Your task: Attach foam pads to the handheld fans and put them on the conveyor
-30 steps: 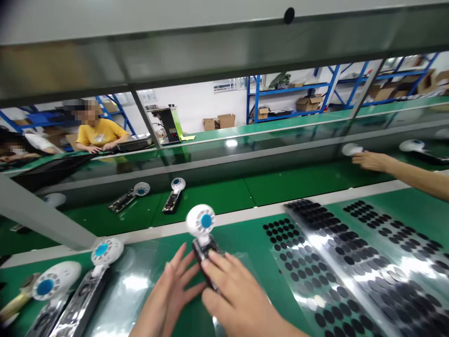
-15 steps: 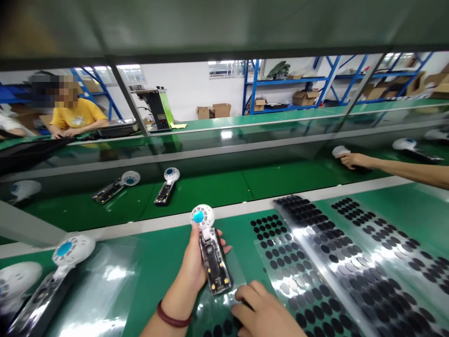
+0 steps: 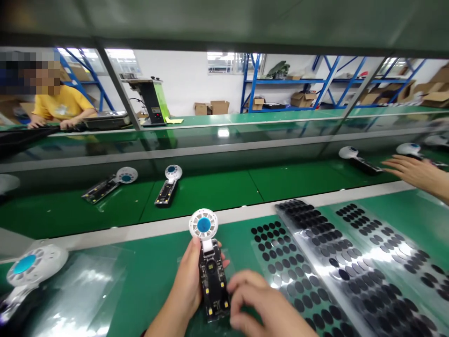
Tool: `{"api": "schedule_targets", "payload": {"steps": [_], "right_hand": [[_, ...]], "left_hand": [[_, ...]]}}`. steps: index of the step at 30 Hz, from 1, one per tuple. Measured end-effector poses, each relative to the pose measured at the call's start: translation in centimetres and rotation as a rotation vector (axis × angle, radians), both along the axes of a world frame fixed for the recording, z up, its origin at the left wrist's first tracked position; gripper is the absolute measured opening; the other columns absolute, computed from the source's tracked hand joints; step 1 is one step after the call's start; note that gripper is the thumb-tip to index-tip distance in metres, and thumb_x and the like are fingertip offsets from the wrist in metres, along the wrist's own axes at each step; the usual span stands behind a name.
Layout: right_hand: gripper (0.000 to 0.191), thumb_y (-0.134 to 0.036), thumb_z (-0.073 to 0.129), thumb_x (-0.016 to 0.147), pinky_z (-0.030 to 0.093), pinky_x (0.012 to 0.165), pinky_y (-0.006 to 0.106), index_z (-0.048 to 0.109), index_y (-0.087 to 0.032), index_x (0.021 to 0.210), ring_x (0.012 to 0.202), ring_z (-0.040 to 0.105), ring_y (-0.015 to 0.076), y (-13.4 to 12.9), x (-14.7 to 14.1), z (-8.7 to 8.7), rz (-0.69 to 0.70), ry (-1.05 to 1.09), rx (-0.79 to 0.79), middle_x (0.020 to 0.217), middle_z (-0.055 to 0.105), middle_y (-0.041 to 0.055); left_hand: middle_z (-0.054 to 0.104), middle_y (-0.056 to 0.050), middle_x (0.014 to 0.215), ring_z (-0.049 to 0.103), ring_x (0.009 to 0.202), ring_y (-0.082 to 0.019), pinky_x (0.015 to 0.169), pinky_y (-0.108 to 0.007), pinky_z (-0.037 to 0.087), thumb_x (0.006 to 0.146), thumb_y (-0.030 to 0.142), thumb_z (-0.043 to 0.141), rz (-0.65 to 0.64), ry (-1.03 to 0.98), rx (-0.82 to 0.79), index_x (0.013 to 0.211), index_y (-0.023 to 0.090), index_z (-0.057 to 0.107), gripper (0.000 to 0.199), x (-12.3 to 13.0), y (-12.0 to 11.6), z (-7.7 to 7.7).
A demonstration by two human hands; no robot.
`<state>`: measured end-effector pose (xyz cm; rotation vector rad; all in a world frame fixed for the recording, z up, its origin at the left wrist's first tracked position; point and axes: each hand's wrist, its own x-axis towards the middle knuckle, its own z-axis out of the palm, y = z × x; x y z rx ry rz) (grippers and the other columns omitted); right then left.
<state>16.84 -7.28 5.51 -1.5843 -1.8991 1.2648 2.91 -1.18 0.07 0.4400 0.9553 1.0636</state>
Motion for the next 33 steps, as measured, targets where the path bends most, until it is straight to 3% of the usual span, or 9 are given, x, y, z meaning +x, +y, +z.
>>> {"api": "schedule_targets", "payload": {"steps": [2, 4, 8, 11, 17, 28, 33], "right_hand": [[0.014, -0.014, 0.051, 0.075, 0.035, 0.094, 0.026, 0.052, -0.022, 0.064, 0.115, 0.044, 0.0173, 1.9, -0.6, 0.6, -0.133, 0.047, -0.015, 0.120, 0.048, 0.0004], [0.014, -0.015, 0.048, 0.076, 0.034, 0.095, 0.028, 0.051, -0.023, 0.065, 0.119, 0.040, 0.0175, 3.6, -1.4, 0.7, -0.171, 0.081, -0.018, 0.130, 0.039, -0.0011], [0.015, -0.012, 0.046, 0.076, 0.034, 0.094, 0.030, 0.049, -0.021, 0.065, 0.098, 0.053, 0.0149, 5.4, -2.6, 0.3, -0.141, 0.066, -0.006, 0.128, 0.040, -0.0006], [0.015, -0.010, 0.047, 0.075, 0.037, 0.090, 0.031, 0.048, -0.021, 0.064, 0.084, 0.055, 0.0131, 5.6, -2.9, 0.3, -0.128, 0.026, -0.011, 0.122, 0.043, 0.0000], [0.016, -0.008, 0.047, 0.073, 0.040, 0.084, 0.030, 0.046, -0.021, 0.064, 0.074, 0.053, 0.0122, 5.7, -2.9, 0.7, -0.111, -0.042, -0.047, 0.117, 0.046, 0.0002], [0.017, -0.007, 0.045, 0.074, 0.040, 0.084, 0.026, 0.046, -0.021, 0.064, 0.090, 0.052, 0.0137, 5.4, -2.8, 0.2, -0.114, 0.019, -0.037, 0.110, 0.049, 0.0001], [0.015, -0.008, 0.045, 0.073, 0.040, 0.084, 0.026, 0.046, -0.021, 0.066, 0.101, 0.049, 0.0151, 5.3, -2.9, -0.3, -0.128, 0.001, 0.017, 0.116, 0.048, -0.0009]], "left_hand": [[0.067, -0.004, 0.074, 0.061, 0.066, -0.017, 0.066, -0.030, 0.047, 0.077, 0.052, 0.047, -0.013, 0.044, 0.017, 0.089, 0.017, 0.055, 0.038, -0.1, 0.0, 0.0], [0.067, -0.005, 0.091, 0.060, 0.085, -0.018, 0.076, -0.029, 0.043, 0.079, 0.049, 0.046, -0.001, 0.045, 0.055, 0.096, 0.019, 0.055, 0.036, -0.2, 0.1, 0.0], [0.061, -0.004, 0.111, 0.051, 0.105, -0.020, 0.087, -0.029, 0.037, 0.081, 0.046, 0.045, 0.005, 0.009, 0.085, 0.108, 0.021, 0.052, 0.037, -0.1, 0.1, -0.1], [0.061, -0.006, 0.112, 0.050, 0.107, -0.022, 0.088, -0.031, 0.036, 0.080, 0.047, 0.045, 0.007, 0.020, 0.066, 0.112, 0.020, 0.050, 0.042, 0.0, 0.1, -0.2], [0.063, -0.006, 0.109, 0.052, 0.105, -0.023, 0.087, -0.031, 0.038, 0.076, 0.052, 0.049, -0.003, 0.024, -0.006, 0.113, 0.019, 0.051, 0.050, -0.1, 0.0, 0.1], [0.064, -0.009, 0.104, 0.055, 0.099, -0.025, 0.083, -0.034, 0.040, 0.076, 0.049, 0.050, 0.003, 0.051, -0.018, 0.103, 0.017, 0.057, 0.042, -0.1, 0.0, 0.7], [0.067, -0.008, 0.098, 0.057, 0.096, -0.025, 0.084, -0.034, 0.039, 0.073, 0.049, 0.055, 0.081, 0.048, -0.028, 0.095, 0.018, 0.061, 0.039, 0.2, 0.0, 0.9]]}}
